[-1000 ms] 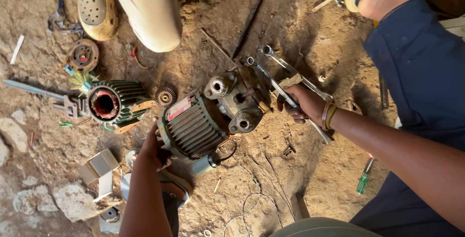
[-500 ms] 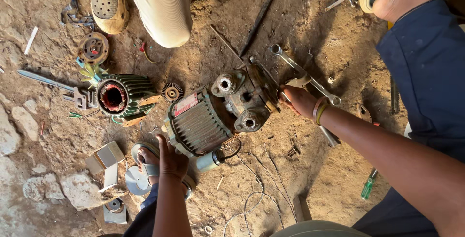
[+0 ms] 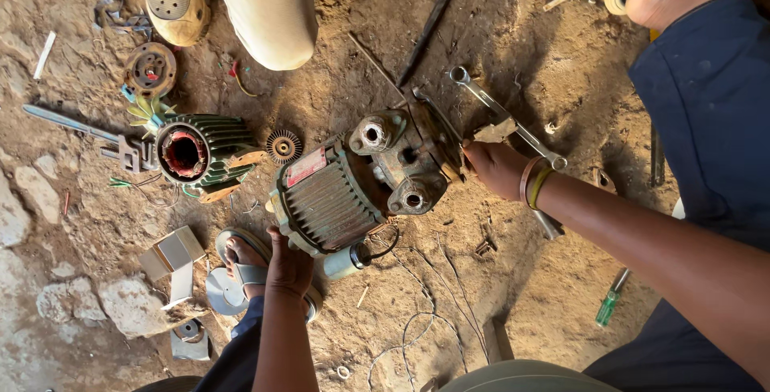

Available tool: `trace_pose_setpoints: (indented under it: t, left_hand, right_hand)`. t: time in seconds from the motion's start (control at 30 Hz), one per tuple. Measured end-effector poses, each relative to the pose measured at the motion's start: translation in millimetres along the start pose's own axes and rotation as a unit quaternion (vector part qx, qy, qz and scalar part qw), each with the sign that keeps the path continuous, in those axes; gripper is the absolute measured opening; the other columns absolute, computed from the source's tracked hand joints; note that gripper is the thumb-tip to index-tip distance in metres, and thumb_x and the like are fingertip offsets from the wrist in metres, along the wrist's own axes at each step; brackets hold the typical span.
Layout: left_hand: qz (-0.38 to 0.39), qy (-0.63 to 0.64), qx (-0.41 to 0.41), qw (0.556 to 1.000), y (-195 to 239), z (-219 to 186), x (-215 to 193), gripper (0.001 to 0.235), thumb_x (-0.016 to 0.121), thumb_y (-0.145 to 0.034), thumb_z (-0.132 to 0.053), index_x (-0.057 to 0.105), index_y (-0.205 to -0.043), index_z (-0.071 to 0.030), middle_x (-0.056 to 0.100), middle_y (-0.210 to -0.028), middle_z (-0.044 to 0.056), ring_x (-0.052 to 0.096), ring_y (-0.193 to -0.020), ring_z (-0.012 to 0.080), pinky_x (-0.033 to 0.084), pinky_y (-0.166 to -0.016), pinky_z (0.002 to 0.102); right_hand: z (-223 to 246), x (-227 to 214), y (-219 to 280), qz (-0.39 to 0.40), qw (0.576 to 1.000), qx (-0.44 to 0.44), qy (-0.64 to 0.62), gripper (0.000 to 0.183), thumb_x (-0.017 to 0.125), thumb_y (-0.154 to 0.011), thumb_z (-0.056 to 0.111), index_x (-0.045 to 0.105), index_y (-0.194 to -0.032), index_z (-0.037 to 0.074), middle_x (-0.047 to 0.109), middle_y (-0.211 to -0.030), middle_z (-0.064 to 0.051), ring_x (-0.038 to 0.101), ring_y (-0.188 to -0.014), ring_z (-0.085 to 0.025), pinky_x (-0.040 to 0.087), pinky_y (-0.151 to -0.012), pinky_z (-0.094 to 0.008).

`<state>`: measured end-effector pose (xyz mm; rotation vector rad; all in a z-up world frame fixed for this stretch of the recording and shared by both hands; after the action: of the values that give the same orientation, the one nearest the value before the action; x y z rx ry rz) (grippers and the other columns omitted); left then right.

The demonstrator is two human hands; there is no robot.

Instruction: The person disassembles an electromechanical motor and pump assembly on the ground using a wrench and a hammer. They loosen bolts around the housing and tap the metal components while another person assists.

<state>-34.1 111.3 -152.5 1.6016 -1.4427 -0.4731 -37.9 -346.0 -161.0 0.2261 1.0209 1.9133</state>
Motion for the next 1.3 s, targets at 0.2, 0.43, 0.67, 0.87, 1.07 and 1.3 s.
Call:
trace_pose_setpoints:
  t: [0.2,0.43,0.67,0.87,1.07,1.3]
  left_hand:
    - [-0.1,-0.004,-0.007,0.995,0.5,-8.2,2.0,0.098,0.055,-0.082,-0.075,0.035,-0.156,-0.015,0.045,-0.158,0.011,0.04,-0.145,0.0344,0.028,-0.121,0.051]
    - [-0.134,-0.1,-0.074,0.983,-8.5,-41.1,13.9,0.091,0.046,-0.093,-0.073,0.033,-0.158,-0.012,0.041,-0.16,0.013,0.038,-0.147,0.0327,0.024,-0.123,0.049]
    - [-0.073,-0.047,-0.057,0.995,1.2,-9.8,-11.1,0.093,0.036,-0.087,-0.078,0.035,-0.157,-0.016,0.045,-0.157,0.009,0.041,-0.142,0.0311,0.026,-0.118,0.048]
    - [-0.077,-0.079,0.02,0.994,-17.5,-3.2,-7.8,0.104,0.045,-0.085,-0.083,0.034,-0.158,-0.01,0.042,-0.162,0.011,0.04,-0.146,0.0318,0.027,-0.121,0.048]
    - [-0.23,-0.23,-0.114,0.939,-10.0,-35.4,-26.9,0.117,0.044,-0.082,-0.089,0.015,-0.164,-0.011,0.024,-0.16,0.022,0.037,-0.136,0.0358,0.04,-0.102,0.053]
    - [-0.187,-0.294,-0.275,0.896,-30.3,-55.4,-17.0,0.083,0.039,-0.087,-0.082,0.059,-0.12,-0.008,0.063,-0.093,0.014,0.053,-0.064,0.0277,0.036,-0.049,0.038]
  right_hand:
    - [33.8,-1.2,8.7,0.077,0.914,-0.068,0.394,0.046,0.026,-0.112,0.037,0.045,-0.077,0.014,0.023,-0.06,0.001,0.026,-0.048,-0.011,0.038,-0.049,-0.032]
    - [53.4,-25.7,47.2,-0.01,0.996,0.059,0.065,0.044,0.025,-0.109,0.035,0.059,-0.095,0.01,0.052,-0.061,-0.004,0.047,-0.048,-0.017,0.048,-0.052,-0.037]
    - [71.4,-39.0,70.5,-0.063,0.992,0.107,0.003,0.038,0.041,-0.104,0.04,0.06,-0.093,0.009,0.067,-0.061,-0.004,0.06,-0.047,-0.018,0.052,-0.05,-0.039]
    - [64.8,-48.8,59.7,-0.126,0.989,0.061,0.048,0.05,0.04,-0.109,0.045,0.06,-0.083,0.007,0.054,-0.053,-0.008,0.048,-0.044,-0.022,0.043,-0.046,-0.038]
    - [43.2,-42.9,57.4,-0.205,0.976,0.074,-0.012,0.048,0.038,-0.108,0.045,0.059,-0.085,0.009,0.046,-0.05,0.0,0.042,-0.04,-0.017,0.037,-0.041,-0.036]
    - [62.4,-60.8,105.8,-0.206,0.972,-0.017,-0.112,0.047,0.041,-0.111,0.038,0.057,-0.085,0.003,0.043,-0.06,0.001,0.04,-0.049,-0.013,0.035,-0.043,-0.032]
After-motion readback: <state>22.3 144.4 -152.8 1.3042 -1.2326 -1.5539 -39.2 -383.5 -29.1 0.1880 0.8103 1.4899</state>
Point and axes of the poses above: each hand's wrist, its own y-axis away from the middle knuckle, its own x-axis out of the palm, z = x × y, the point moved 9 cm from there along -y, towards the middle knuckle
